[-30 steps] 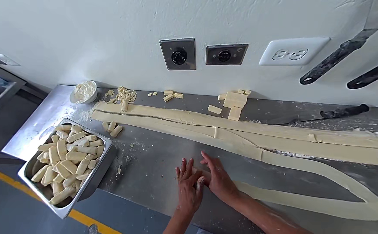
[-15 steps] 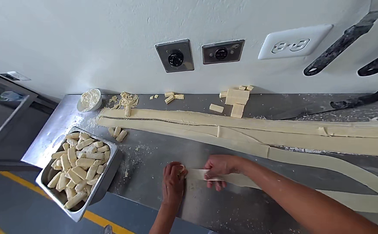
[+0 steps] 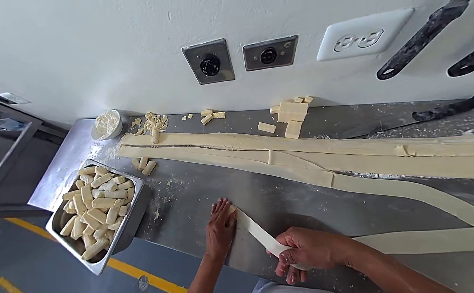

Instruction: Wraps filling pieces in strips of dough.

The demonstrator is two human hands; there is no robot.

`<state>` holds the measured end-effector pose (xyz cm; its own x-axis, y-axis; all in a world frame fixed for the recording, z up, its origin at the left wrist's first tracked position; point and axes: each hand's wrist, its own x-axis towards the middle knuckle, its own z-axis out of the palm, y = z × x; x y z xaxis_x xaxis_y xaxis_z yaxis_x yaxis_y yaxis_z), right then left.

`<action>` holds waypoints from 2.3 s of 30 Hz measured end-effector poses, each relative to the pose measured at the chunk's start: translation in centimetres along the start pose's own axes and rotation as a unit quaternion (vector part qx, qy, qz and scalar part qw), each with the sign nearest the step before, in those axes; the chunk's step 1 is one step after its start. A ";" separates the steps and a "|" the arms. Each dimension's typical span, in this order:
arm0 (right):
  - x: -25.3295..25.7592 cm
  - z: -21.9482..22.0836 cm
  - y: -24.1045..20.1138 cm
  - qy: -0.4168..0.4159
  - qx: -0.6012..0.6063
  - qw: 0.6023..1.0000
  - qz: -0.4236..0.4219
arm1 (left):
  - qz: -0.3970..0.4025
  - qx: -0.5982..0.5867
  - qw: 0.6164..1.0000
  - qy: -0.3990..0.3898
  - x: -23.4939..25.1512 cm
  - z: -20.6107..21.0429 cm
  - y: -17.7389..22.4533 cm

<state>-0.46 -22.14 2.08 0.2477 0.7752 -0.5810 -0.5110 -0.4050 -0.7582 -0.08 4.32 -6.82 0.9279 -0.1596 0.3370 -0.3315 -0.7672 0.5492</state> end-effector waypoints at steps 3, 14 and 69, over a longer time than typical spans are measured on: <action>-0.6 1.2 0.0 0.002 -0.038 0.999 0.009 | 0.033 0.023 0.999 -0.007 -0.5 0.3 0.7; -0.4 3.3 0.5 0.040 -0.218 0.975 -0.012 | 0.012 -0.018 1.000 -0.003 -0.3 0.5 1.7; 2.5 2.1 4.3 0.157 0.249 0.956 -0.011 | 0.101 -0.075 0.989 -0.080 -1.9 2.6 5.4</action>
<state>-3.77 -20.89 -2.01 0.4569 0.5659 -0.6863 -0.8120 -0.0497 -0.5815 -3.19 -1.18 -6.46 0.8509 -0.4059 0.3335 -0.5240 -0.6101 0.5943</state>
